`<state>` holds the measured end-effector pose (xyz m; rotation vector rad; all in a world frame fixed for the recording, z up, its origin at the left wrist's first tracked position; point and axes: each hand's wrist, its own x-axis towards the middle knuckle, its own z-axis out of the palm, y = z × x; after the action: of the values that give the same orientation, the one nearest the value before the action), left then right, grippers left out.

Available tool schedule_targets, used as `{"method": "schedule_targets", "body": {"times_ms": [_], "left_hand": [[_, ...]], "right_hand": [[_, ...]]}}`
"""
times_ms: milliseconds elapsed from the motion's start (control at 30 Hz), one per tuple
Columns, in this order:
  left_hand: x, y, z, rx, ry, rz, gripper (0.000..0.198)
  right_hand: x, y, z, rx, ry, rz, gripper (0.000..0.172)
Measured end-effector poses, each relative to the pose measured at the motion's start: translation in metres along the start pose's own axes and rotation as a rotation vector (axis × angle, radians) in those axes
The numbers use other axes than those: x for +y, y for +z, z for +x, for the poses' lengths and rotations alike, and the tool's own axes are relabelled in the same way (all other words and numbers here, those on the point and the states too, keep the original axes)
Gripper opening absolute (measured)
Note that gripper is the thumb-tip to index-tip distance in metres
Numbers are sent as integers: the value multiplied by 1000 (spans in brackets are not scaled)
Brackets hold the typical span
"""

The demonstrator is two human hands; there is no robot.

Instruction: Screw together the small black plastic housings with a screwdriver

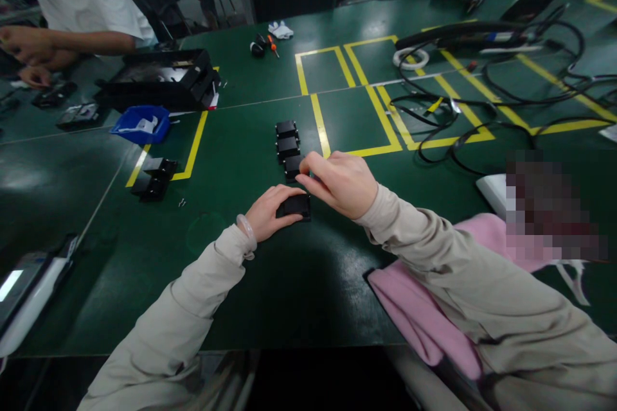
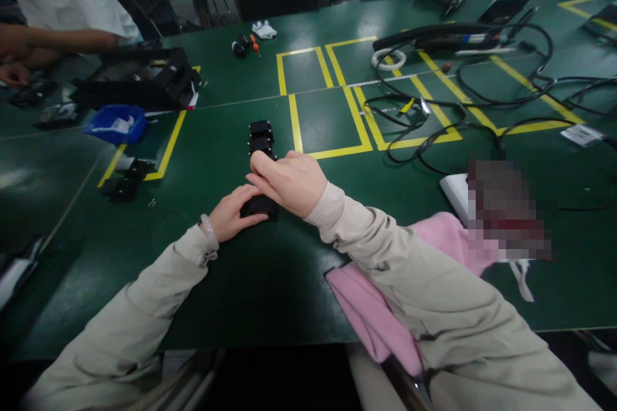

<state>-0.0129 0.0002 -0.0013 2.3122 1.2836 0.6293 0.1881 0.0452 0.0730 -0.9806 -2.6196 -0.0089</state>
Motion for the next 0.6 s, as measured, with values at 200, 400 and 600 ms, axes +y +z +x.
{"method": "schedule_targets", "body": {"times_ms": [200,400,600], "left_hand": [[1,-1,0,4,-2,-8,41],[1,0,0,5,-6,0,41],[2,-1,1,-1,-20,-2,41]], "right_hand": [[0,4,0,74,5,-3,33],[1,4,0,39,-10,-13,37],[1,3,0,71,-3,-12,33]]}}
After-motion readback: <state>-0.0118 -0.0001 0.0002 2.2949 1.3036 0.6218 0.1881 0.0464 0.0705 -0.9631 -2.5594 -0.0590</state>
